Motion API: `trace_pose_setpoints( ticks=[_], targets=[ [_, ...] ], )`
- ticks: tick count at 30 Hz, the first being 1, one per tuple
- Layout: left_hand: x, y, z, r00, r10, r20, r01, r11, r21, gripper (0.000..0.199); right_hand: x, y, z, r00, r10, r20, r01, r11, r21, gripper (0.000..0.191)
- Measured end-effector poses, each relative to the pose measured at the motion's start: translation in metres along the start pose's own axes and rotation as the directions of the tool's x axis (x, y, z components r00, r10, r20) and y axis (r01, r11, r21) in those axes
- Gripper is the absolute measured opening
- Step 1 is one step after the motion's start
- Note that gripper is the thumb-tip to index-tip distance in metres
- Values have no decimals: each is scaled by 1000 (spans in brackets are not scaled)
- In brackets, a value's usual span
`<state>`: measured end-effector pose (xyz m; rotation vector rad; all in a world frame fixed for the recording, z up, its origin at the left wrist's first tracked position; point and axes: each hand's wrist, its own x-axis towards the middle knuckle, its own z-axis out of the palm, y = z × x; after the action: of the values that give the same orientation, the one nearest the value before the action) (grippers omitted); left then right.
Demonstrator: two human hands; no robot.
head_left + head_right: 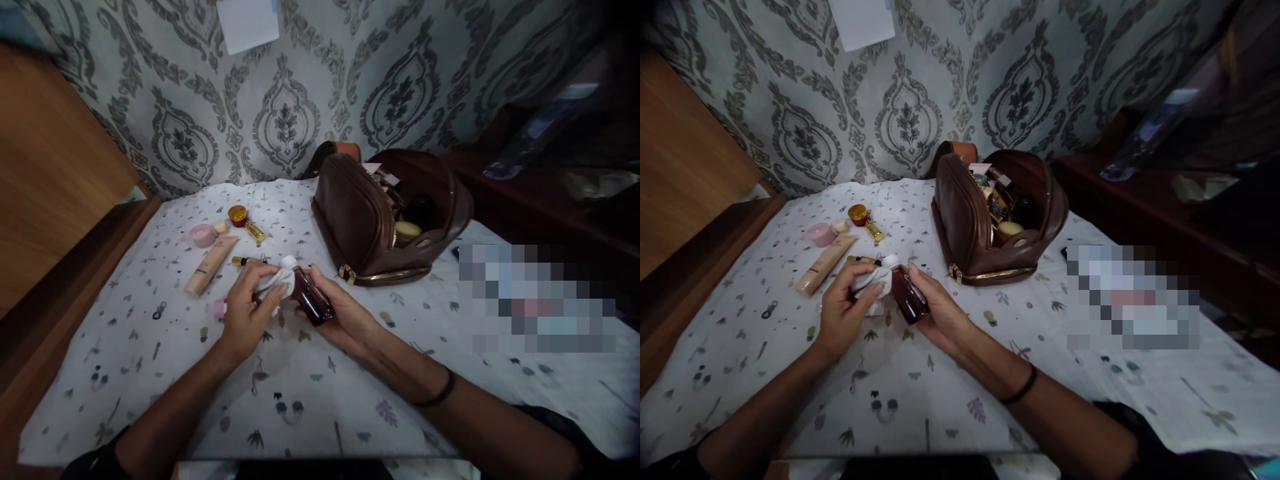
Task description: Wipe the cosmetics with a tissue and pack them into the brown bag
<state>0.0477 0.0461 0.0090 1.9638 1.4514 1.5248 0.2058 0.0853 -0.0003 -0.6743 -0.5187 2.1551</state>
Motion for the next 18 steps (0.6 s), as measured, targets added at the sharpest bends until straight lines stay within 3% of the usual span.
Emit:
trace_pose_setpoints(
  ticks=[4, 9, 13, 18],
  targets=[
    [0, 1, -1, 999, -52, -5, 52, 999, -18, 10, -4, -2, 1, 999, -29, 36, 32, 996, -81, 37],
    [-3, 2, 3, 998, 56, 5, -56, 998, -11, 15, -1, -3, -1, 994, -98, 52, 103, 989, -106, 32],
    [-5, 3, 6, 991, 112, 73, -110, 993, -31, 16, 1, -3, -3, 995, -98, 36, 100, 993, -62, 34],
    [-6, -1, 7, 999, 13, 44, -13, 1000, -5, 15, 1, -3, -6, 1000, -20, 21, 21, 999, -39, 31]
  ],
)
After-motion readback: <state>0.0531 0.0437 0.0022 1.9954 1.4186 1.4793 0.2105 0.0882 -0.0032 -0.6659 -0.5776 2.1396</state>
